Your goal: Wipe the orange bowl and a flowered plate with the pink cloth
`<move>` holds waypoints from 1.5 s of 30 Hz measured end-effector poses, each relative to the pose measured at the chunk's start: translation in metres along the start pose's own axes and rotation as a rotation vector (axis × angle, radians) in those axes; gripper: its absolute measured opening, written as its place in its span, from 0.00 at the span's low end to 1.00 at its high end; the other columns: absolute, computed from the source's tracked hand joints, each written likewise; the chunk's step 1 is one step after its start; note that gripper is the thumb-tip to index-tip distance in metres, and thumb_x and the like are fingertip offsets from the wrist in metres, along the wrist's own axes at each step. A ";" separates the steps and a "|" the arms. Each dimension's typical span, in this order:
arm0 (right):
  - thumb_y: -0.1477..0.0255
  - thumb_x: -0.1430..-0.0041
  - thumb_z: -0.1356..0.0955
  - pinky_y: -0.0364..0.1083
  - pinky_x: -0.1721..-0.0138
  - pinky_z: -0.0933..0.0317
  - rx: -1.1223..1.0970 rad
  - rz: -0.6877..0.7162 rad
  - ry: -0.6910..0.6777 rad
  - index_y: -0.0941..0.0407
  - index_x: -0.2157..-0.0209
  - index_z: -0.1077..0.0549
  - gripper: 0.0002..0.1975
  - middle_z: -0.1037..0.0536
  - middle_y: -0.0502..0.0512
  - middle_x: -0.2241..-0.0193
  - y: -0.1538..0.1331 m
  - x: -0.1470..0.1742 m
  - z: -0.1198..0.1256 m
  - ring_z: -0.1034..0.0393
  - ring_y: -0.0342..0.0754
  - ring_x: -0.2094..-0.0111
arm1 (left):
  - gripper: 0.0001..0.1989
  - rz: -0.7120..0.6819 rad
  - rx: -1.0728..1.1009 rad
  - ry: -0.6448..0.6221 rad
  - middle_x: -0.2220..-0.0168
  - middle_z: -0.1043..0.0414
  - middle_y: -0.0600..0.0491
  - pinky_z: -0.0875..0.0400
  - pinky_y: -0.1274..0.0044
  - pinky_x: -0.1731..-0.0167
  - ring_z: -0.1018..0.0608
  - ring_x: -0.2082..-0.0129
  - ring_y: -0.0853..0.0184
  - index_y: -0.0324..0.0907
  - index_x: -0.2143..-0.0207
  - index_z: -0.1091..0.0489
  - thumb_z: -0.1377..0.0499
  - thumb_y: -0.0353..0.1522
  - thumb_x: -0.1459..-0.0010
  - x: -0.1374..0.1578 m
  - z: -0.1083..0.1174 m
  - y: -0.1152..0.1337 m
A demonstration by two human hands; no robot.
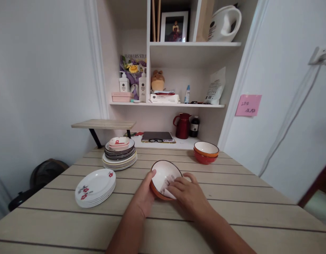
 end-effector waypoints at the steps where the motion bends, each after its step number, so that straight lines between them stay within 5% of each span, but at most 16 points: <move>1: 0.81 0.36 0.30 0.54 0.48 0.50 0.008 0.005 -0.005 0.49 0.59 0.24 0.12 0.15 0.49 0.61 -0.002 0.000 -0.002 0.25 0.50 0.60 | 0.32 0.009 -0.008 -0.009 0.51 0.18 0.38 0.30 0.62 0.43 0.21 0.46 0.47 0.32 0.44 0.24 0.34 0.47 0.41 0.000 0.000 0.000; 4: 0.80 0.40 0.30 0.51 0.58 0.51 0.001 0.006 0.014 0.50 0.57 0.25 0.12 0.15 0.52 0.61 -0.006 0.001 -0.006 0.26 0.50 0.63 | 0.35 -0.040 -0.013 -0.043 0.47 0.19 0.40 0.31 0.61 0.41 0.21 0.44 0.48 0.38 0.39 0.27 0.34 0.50 0.41 0.001 -0.003 0.004; 9: 0.80 0.44 0.30 0.51 0.61 0.54 -0.063 -0.015 0.073 0.52 0.56 0.26 0.15 0.16 0.54 0.61 -0.008 0.003 -0.006 0.26 0.51 0.64 | 0.38 -0.131 0.014 -0.085 0.40 0.24 0.43 0.32 0.62 0.40 0.23 0.42 0.50 0.47 0.33 0.34 0.33 0.51 0.41 0.002 -0.007 0.005; 15: 0.74 0.34 0.35 0.48 0.63 0.52 -0.216 -0.123 0.178 0.54 0.48 0.31 0.13 0.17 0.51 0.66 -0.014 -0.002 -0.003 0.27 0.49 0.68 | 0.39 -0.156 -0.135 -0.103 0.37 0.27 0.45 0.32 0.64 0.41 0.25 0.40 0.51 0.53 0.30 0.41 0.34 0.49 0.39 0.004 -0.010 0.000; 24: 0.76 0.34 0.35 0.49 0.63 0.51 -0.122 -0.096 0.150 0.54 0.46 0.30 0.15 0.17 0.55 0.62 -0.016 -0.008 -0.010 0.26 0.49 0.64 | 0.33 -0.234 -0.164 -0.007 0.42 0.22 0.44 0.30 0.65 0.43 0.23 0.43 0.51 0.46 0.35 0.32 0.32 0.42 0.41 0.003 -0.011 0.005; 31: 0.75 0.37 0.29 0.53 0.51 0.47 -0.089 -0.093 -0.059 0.50 0.54 0.25 0.11 0.16 0.52 0.56 -0.005 -0.006 -0.014 0.27 0.52 0.57 | 0.34 -0.238 -0.113 -0.020 0.46 0.19 0.43 0.29 0.66 0.45 0.20 0.47 0.51 0.44 0.37 0.30 0.29 0.38 0.46 0.001 -0.002 0.003; 37: 0.85 0.37 0.31 0.65 0.34 0.64 -0.003 -0.113 0.006 0.44 0.56 0.24 0.19 0.16 0.45 0.55 0.008 -0.001 -0.001 0.30 0.54 0.44 | 0.34 -0.238 -0.098 -0.065 0.45 0.20 0.42 0.30 0.62 0.42 0.21 0.44 0.50 0.43 0.35 0.32 0.30 0.39 0.43 -0.006 0.004 0.002; 42: 0.80 0.36 0.29 0.53 0.50 0.47 0.062 -0.042 -0.022 0.50 0.59 0.24 0.10 0.15 0.49 0.62 -0.002 -0.003 -0.008 0.25 0.50 0.59 | 0.33 -0.118 -0.055 -0.089 0.47 0.19 0.38 0.34 0.60 0.38 0.24 0.41 0.47 0.35 0.44 0.24 0.32 0.49 0.44 -0.011 0.008 -0.002; 45: 0.77 0.35 0.29 0.51 0.60 0.50 0.063 -0.015 -0.014 0.50 0.58 0.25 0.07 0.15 0.50 0.62 -0.008 -0.004 -0.013 0.26 0.49 0.62 | 0.33 -0.066 -0.056 -0.127 0.46 0.20 0.38 0.37 0.61 0.35 0.25 0.39 0.48 0.34 0.47 0.22 0.35 0.53 0.42 -0.008 0.006 -0.002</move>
Point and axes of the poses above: each hand's wrist, its own x-axis away from the middle knuckle, its own z-axis out of the back of the hand, y = z × x, the point moved 4 cm from there along -x, towards the middle knuckle
